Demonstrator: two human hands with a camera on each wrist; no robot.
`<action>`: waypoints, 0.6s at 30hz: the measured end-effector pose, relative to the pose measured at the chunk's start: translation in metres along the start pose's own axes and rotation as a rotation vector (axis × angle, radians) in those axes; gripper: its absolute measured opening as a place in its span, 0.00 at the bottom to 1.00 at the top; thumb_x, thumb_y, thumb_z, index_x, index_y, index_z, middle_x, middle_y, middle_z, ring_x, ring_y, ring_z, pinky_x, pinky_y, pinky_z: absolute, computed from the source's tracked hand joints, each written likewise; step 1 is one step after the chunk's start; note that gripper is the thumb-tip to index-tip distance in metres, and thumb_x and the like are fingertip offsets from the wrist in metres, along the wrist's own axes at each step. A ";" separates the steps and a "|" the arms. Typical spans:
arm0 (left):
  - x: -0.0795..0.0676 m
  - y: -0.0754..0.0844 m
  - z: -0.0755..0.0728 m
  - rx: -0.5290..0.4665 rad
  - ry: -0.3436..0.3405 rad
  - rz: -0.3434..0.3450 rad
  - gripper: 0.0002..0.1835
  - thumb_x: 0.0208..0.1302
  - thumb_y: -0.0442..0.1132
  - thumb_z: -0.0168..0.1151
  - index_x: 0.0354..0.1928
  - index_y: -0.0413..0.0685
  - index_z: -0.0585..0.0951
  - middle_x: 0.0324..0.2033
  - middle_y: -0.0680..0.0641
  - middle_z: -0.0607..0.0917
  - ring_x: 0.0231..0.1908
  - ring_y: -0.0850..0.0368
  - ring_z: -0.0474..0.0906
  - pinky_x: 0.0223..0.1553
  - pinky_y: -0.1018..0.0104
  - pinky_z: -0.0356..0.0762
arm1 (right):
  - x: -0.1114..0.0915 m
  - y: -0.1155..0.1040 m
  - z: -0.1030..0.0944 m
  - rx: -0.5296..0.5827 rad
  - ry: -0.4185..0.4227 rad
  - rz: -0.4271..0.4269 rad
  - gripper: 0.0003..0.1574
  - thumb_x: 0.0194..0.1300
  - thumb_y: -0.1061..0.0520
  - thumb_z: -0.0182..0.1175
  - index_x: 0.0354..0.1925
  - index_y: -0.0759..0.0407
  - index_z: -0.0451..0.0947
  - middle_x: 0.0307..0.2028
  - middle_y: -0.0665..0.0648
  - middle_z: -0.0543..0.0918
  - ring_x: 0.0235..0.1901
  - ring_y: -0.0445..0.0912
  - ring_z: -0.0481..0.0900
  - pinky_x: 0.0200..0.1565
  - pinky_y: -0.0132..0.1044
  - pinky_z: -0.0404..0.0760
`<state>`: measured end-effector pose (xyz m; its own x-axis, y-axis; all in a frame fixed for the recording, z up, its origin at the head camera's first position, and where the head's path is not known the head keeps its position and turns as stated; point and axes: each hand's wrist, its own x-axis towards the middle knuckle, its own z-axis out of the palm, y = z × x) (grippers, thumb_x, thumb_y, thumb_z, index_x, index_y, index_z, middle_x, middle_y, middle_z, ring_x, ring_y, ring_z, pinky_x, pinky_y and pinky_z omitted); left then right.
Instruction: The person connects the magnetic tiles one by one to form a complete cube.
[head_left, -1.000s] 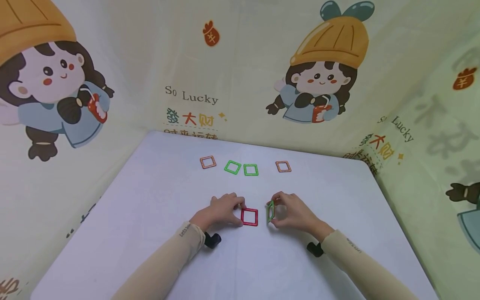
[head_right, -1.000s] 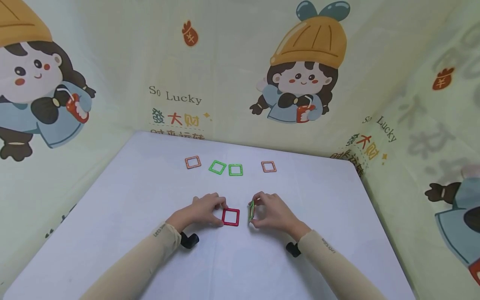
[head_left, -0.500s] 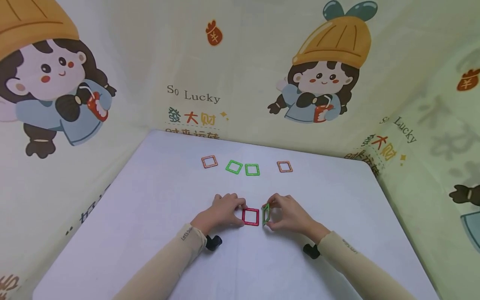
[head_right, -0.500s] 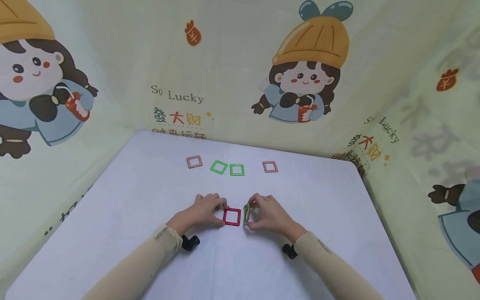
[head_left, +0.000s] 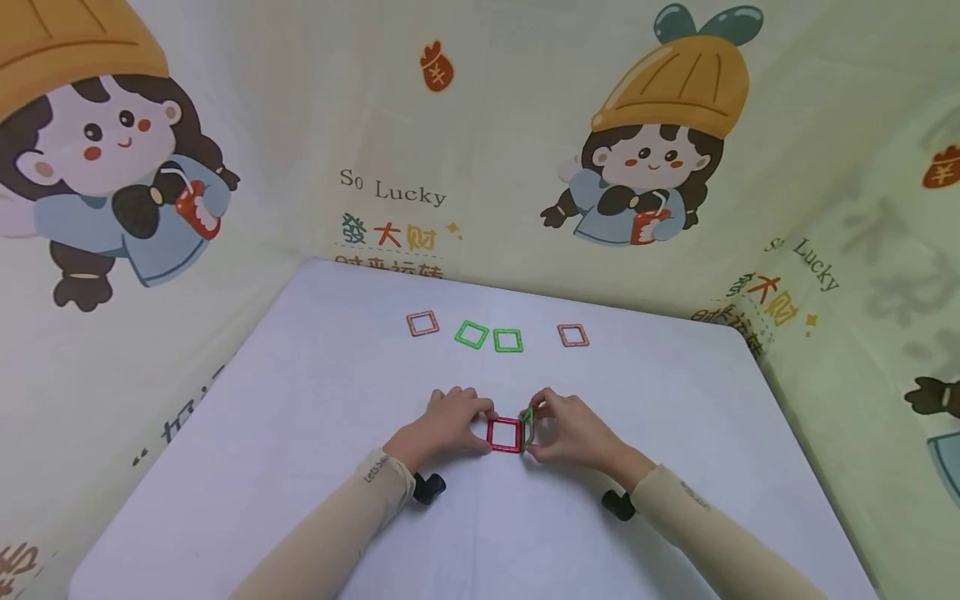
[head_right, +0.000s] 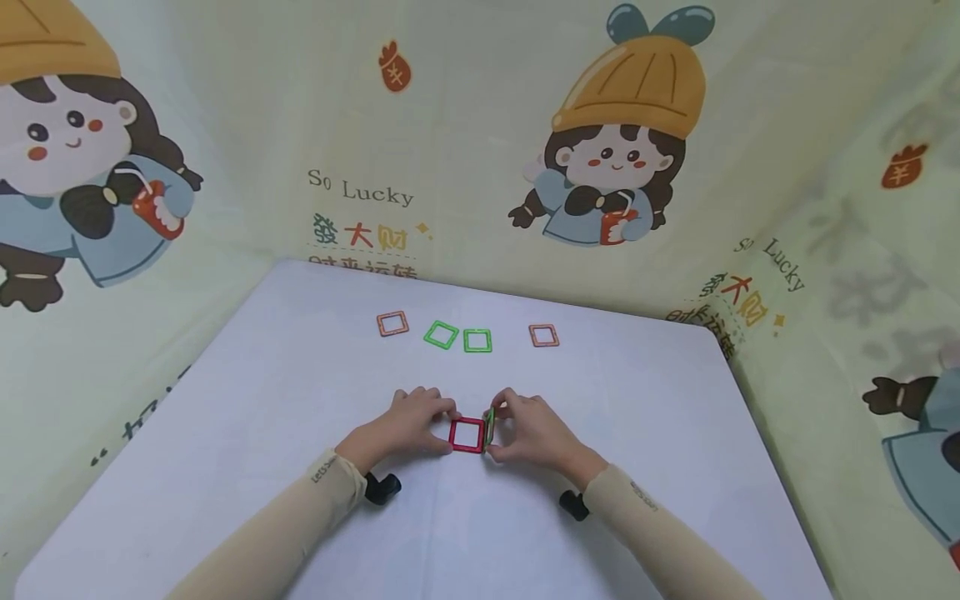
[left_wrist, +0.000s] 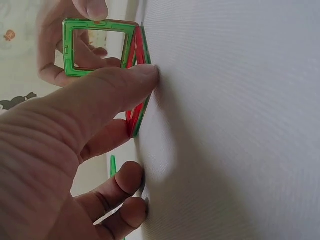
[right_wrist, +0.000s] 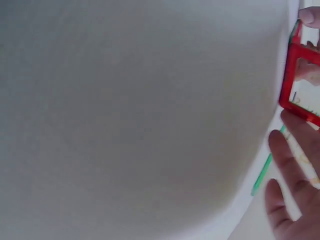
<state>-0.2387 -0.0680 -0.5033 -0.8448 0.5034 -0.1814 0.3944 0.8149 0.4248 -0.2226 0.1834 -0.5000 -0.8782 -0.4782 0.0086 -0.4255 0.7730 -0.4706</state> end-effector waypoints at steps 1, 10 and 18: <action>0.000 0.000 0.000 0.004 0.001 0.001 0.22 0.55 0.54 0.79 0.52 0.64 0.83 0.39 0.56 0.77 0.44 0.56 0.69 0.50 0.51 0.65 | -0.001 -0.001 0.000 0.018 -0.004 0.013 0.36 0.51 0.47 0.80 0.54 0.47 0.72 0.49 0.47 0.90 0.53 0.45 0.83 0.60 0.52 0.77; 0.001 -0.005 0.002 -0.006 0.000 0.042 0.23 0.56 0.55 0.78 0.52 0.65 0.83 0.39 0.56 0.76 0.45 0.56 0.69 0.50 0.51 0.65 | -0.008 -0.017 -0.001 0.127 0.002 0.130 0.35 0.54 0.53 0.78 0.55 0.47 0.71 0.47 0.50 0.89 0.51 0.47 0.84 0.55 0.50 0.78; 0.011 -0.029 -0.019 -0.094 0.000 0.057 0.18 0.64 0.51 0.72 0.55 0.61 0.86 0.35 0.55 0.78 0.40 0.59 0.72 0.48 0.52 0.64 | -0.007 -0.023 -0.002 0.135 -0.009 0.185 0.35 0.53 0.52 0.79 0.55 0.47 0.72 0.47 0.50 0.89 0.50 0.46 0.83 0.55 0.50 0.78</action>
<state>-0.2659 -0.0914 -0.5006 -0.8219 0.5484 -0.1542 0.4066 0.7543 0.5154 -0.2071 0.1695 -0.4877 -0.9362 -0.3381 -0.0962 -0.2243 0.7854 -0.5770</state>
